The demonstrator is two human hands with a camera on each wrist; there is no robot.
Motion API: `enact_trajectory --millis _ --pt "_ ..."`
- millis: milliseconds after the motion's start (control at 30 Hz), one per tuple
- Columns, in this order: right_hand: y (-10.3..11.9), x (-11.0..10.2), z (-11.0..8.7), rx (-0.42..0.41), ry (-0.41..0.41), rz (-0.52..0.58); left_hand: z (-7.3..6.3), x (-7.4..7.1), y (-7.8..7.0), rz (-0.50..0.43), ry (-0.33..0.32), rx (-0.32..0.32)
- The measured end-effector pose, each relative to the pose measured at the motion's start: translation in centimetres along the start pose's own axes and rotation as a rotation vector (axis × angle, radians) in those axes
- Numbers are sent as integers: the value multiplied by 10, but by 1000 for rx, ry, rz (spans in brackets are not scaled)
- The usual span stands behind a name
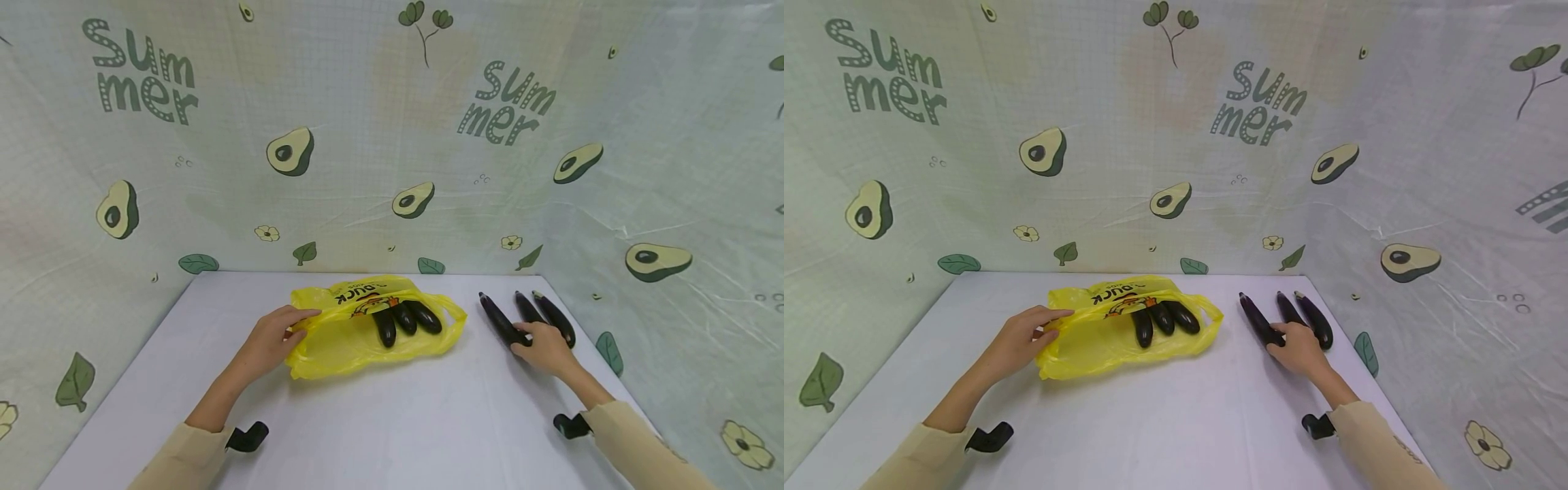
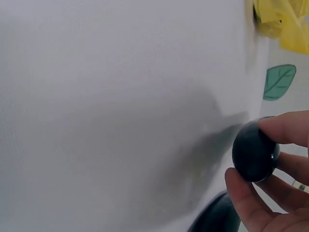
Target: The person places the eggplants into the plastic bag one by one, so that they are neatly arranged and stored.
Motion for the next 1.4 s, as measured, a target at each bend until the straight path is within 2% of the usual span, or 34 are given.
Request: enact_trajectory --millis 200,500,767,1067,1400 --pt "13 -6 0 -24 -8 15 0 -1 -1 -1 -9 -3" --pt "43 -16 -2 -47 -5 67 0 0 1 2 -1 -5" --pt "72 -20 -6 -112 -18 101 1 1 1 2 10 -3" --pt "100 -20 -10 -133 19 139 2 1 3 -5 4 5" --pt "129 -17 -15 -206 60 184 2 2 4 -8 3 20"
Point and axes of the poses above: each hand's wrist, its own z-axis towards the middle knuckle, its own x-axis out of the palm, y = z × x, the point moved 3 cm from there along z, towards the middle knuckle, and after that the axes turned 2 degrees about z, right-handed, at the moved point
